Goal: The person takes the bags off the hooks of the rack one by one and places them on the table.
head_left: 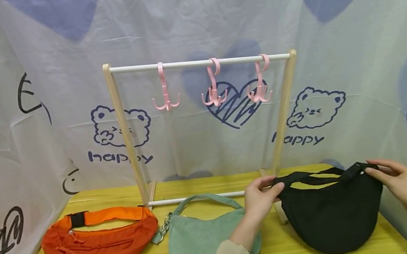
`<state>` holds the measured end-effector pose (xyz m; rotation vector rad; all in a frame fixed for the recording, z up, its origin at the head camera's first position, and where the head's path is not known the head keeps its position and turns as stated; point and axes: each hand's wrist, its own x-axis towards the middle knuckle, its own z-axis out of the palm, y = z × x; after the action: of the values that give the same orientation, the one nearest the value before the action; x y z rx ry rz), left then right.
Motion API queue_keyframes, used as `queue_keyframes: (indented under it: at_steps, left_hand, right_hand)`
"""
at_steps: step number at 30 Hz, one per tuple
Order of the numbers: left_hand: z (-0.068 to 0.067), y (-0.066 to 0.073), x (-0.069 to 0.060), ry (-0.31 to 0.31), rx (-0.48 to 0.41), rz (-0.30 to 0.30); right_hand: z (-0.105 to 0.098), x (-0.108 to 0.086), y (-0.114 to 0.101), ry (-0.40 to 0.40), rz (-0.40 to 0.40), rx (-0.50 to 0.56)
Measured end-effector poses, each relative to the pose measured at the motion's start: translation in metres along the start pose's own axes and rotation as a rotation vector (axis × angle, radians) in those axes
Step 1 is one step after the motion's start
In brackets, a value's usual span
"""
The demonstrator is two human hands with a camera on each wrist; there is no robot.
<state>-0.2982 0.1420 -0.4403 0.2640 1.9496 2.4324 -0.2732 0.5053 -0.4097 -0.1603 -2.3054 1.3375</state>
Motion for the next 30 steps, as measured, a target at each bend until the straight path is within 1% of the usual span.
queue_keyframes:
  at_steps: [3, 6, 9, 12, 15, 19, 21, 23, 24, 30]
  left_hand:
    - [0.007, -0.002, 0.006, 0.051, -0.005, -0.023]
    - [0.012, -0.006, 0.012, 0.080, -0.005, -0.041]
    - [0.012, -0.012, 0.018, 0.096, 0.016, -0.054]
    - [0.011, -0.018, 0.023, 0.110, 0.041, -0.064]
    - [0.008, -0.024, 0.027, 0.116, 0.081, -0.060]
    - [0.006, -0.033, 0.030, 0.117, 0.113, -0.059]
    - [0.006, -0.036, 0.031, 0.114, 0.115, -0.066]
    - [0.006, -0.039, 0.032, 0.113, 0.136, -0.067]
    - [0.006, -0.040, 0.033, 0.115, 0.134, -0.079]
    - [0.006, -0.045, 0.036, 0.130, 0.210, -0.090]
  right_hand:
    - [-0.001, 0.006, 0.001, -0.072, 0.045, -0.051]
    - [-0.002, 0.011, 0.004, -0.143, 0.041, -0.111]
    - [-0.002, 0.018, 0.008, -0.193, 0.012, -0.176]
    - [0.002, 0.025, 0.014, -0.208, -0.015, -0.244]
    - [0.007, 0.030, 0.021, -0.213, -0.032, -0.284]
    - [0.011, 0.033, 0.033, -0.202, -0.040, -0.361]
    - [0.012, 0.033, 0.039, -0.196, -0.052, -0.407]
    - [0.014, 0.034, 0.045, -0.194, -0.067, -0.443]
    - [0.015, 0.034, 0.047, -0.200, -0.071, -0.451]
    - [0.022, 0.033, 0.061, -0.240, -0.099, -0.471]
